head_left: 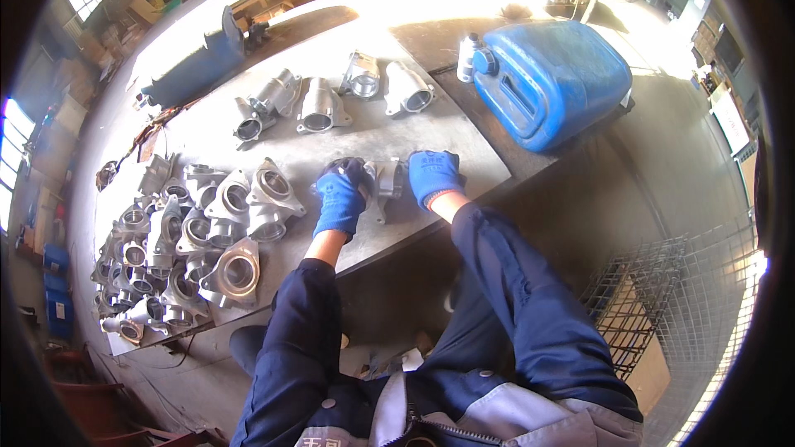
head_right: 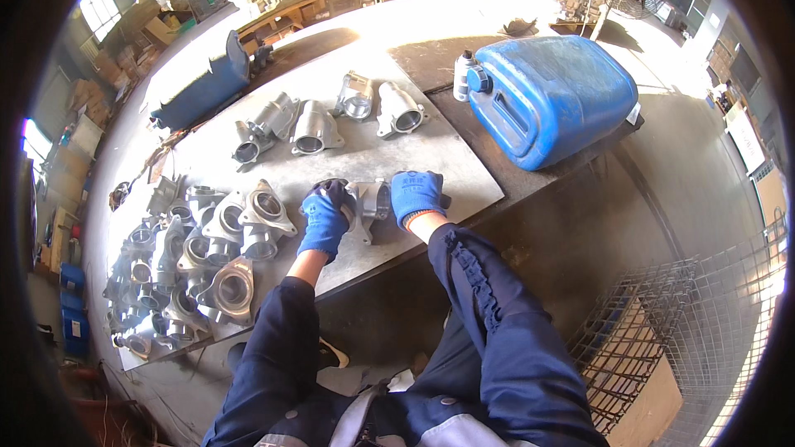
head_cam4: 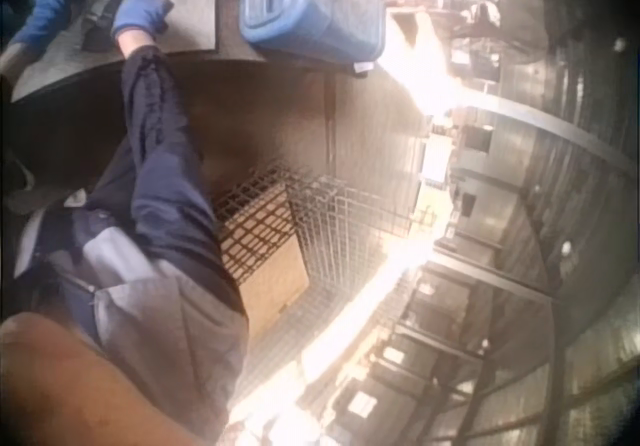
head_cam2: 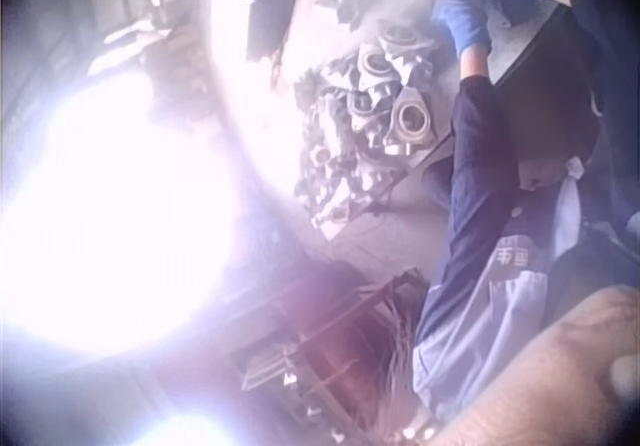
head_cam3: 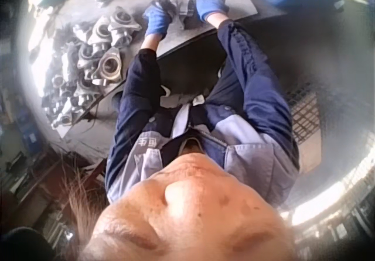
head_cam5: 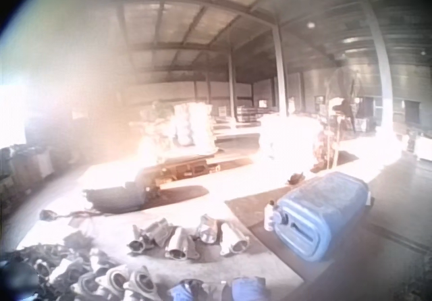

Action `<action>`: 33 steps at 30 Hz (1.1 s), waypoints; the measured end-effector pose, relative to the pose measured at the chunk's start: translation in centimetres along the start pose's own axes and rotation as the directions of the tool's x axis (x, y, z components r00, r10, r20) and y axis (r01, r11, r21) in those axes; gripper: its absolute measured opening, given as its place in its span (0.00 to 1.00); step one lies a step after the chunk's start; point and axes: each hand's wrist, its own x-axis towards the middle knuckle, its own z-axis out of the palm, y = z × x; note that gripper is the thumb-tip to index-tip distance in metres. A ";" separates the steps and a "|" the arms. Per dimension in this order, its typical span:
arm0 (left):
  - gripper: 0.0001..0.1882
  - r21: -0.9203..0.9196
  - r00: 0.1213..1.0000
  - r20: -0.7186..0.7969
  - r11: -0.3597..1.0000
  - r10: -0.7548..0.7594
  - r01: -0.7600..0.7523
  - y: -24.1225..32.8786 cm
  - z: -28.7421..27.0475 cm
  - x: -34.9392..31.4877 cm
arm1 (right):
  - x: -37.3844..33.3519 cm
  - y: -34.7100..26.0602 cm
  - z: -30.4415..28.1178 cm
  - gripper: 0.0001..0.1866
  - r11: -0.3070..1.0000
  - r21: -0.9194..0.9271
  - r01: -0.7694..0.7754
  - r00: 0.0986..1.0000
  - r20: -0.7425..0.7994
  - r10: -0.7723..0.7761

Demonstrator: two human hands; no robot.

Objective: The person sits on the floor and wipes multiple metal castings on a table using a cloth, handling them one at a time and placing them back on the table after cleaning.

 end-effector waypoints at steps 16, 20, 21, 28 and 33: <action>0.17 0.025 0.998 0.056 1.000 -0.021 0.019 -1.2 1.3 -0.5 | -3.5 -1.3 1.3 0.13 0.944 0.321 -0.083 0.996 0.046 0.072; 0.12 0.062 0.998 -0.034 0.997 0.058 -0.056 -1.2 0.8 -0.8 | -3.5 -1.5 1.5 0.12 0.944 0.316 -0.094 0.995 0.050 0.083; 0.12 0.054 0.999 0.003 0.998 0.042 -0.042 -1.1 0.7 -0.8 | -3.7 -1.6 1.4 0.12 0.944 0.317 -0.097 0.995 0.051 0.085; 0.13 0.006 0.999 0.031 0.999 0.037 -0.037 -1.3 0.7 -0.3 | -5.0 -2.2 1.1 0.13 0.977 0.205 -0.061 0.994 0.105 0.040; 0.17 0.088 0.980 0.196 0.996 -0.025 0.007 -0.3 -1.2 0.6 | -6.6 -1.8 1.6 0.11 0.952 0.302 -0.056 0.993 0.113 0.022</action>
